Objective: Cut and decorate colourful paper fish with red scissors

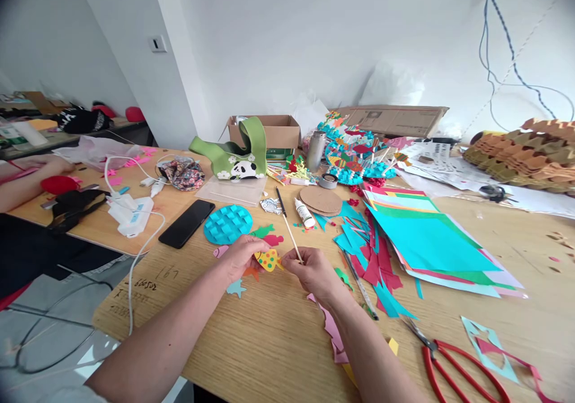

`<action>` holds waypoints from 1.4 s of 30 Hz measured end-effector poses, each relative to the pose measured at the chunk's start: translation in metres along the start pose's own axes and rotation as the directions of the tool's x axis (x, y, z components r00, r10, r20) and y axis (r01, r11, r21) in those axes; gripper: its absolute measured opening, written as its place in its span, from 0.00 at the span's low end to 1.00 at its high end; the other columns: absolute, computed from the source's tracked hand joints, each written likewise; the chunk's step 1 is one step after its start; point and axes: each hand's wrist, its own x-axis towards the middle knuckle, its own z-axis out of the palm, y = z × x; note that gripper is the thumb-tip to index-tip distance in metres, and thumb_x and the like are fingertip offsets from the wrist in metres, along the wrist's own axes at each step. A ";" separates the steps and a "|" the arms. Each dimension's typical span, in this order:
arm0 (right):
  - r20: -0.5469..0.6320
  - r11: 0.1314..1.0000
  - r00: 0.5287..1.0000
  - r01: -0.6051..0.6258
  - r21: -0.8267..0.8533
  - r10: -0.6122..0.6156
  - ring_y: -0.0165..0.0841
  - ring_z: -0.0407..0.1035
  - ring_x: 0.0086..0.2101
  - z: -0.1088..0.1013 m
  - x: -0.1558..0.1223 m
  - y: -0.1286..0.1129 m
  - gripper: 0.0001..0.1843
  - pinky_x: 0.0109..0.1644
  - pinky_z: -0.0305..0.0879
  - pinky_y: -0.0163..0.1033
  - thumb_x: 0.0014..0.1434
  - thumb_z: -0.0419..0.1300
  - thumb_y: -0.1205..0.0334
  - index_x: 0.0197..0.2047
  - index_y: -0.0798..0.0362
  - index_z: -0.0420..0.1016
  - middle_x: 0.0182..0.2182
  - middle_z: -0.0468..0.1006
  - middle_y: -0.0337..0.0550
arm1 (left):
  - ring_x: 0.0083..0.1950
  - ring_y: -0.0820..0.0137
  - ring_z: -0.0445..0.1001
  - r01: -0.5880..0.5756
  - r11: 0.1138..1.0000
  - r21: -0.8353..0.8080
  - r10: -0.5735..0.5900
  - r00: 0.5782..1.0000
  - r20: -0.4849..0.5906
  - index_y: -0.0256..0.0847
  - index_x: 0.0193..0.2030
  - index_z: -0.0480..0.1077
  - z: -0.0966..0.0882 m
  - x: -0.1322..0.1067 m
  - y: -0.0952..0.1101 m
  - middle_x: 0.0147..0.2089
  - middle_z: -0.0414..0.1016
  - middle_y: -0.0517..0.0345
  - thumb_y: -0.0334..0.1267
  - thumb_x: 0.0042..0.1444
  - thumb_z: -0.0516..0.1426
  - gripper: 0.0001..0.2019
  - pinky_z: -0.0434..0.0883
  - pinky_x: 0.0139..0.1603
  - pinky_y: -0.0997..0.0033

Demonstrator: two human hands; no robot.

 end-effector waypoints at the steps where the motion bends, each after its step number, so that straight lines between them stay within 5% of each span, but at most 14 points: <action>1: 0.001 1.000 1.000 -0.001 0.000 0.001 0.20 0.42 0.14 0.000 0.000 0.000 0.18 0.17 0.35 0.31 0.46 0.62 0.47 0.27 0.54 0.69 0.13 0.53 0.26 | 0.22 0.71 0.69 0.001 1.000 0.002 -0.001 1.000 -0.001 0.35 0.22 0.72 0.000 0.000 0.000 0.23 0.73 0.52 0.36 0.40 0.59 0.06 0.66 0.18 0.73; 26: -0.111 0.993 0.993 0.057 0.103 -0.046 0.19 0.41 0.14 0.002 -0.003 -0.009 0.22 0.17 0.34 0.32 0.44 0.63 0.44 0.31 0.56 0.72 0.14 0.55 0.27 | 0.17 0.73 0.70 0.038 0.999 0.007 -0.038 0.998 -0.050 0.36 0.26 0.70 0.003 -0.003 0.004 0.26 0.75 0.54 0.36 0.44 0.57 0.05 0.63 0.12 0.76; 32: -0.159 0.993 0.982 0.114 0.036 -0.107 0.19 0.44 0.14 0.002 -0.003 -0.008 0.20 0.17 0.38 0.33 0.47 0.62 0.45 0.32 0.55 0.72 0.23 0.70 0.37 | 0.21 0.68 0.74 0.059 0.998 -0.011 -0.059 0.998 -0.009 0.35 0.30 0.72 0.003 -0.002 0.002 0.26 0.76 0.51 0.36 0.45 0.57 0.07 0.62 0.12 0.77; 36: -0.229 0.957 0.934 0.243 -0.156 -0.275 0.22 0.53 0.19 0.004 -0.004 -0.009 0.14 0.21 0.50 0.34 0.52 0.59 0.50 0.28 0.54 0.71 0.38 0.76 0.46 | 0.21 0.67 0.74 0.071 0.997 -0.031 -0.071 0.997 -0.009 0.34 0.32 0.72 0.002 0.000 0.001 0.30 0.77 0.49 0.37 0.45 0.57 0.08 0.62 0.12 0.76; 42: -0.232 0.770 0.807 0.368 -0.521 -0.543 0.24 0.53 0.19 0.010 -0.009 -0.008 0.09 0.25 0.55 0.35 0.58 0.54 0.59 0.29 0.52 0.70 0.39 0.76 0.45 | 0.22 0.66 0.75 0.051 0.998 -0.024 -0.050 0.999 0.020 0.34 0.30 0.72 0.001 -0.001 0.001 0.30 0.77 0.48 0.38 0.43 0.59 0.09 0.64 0.12 0.76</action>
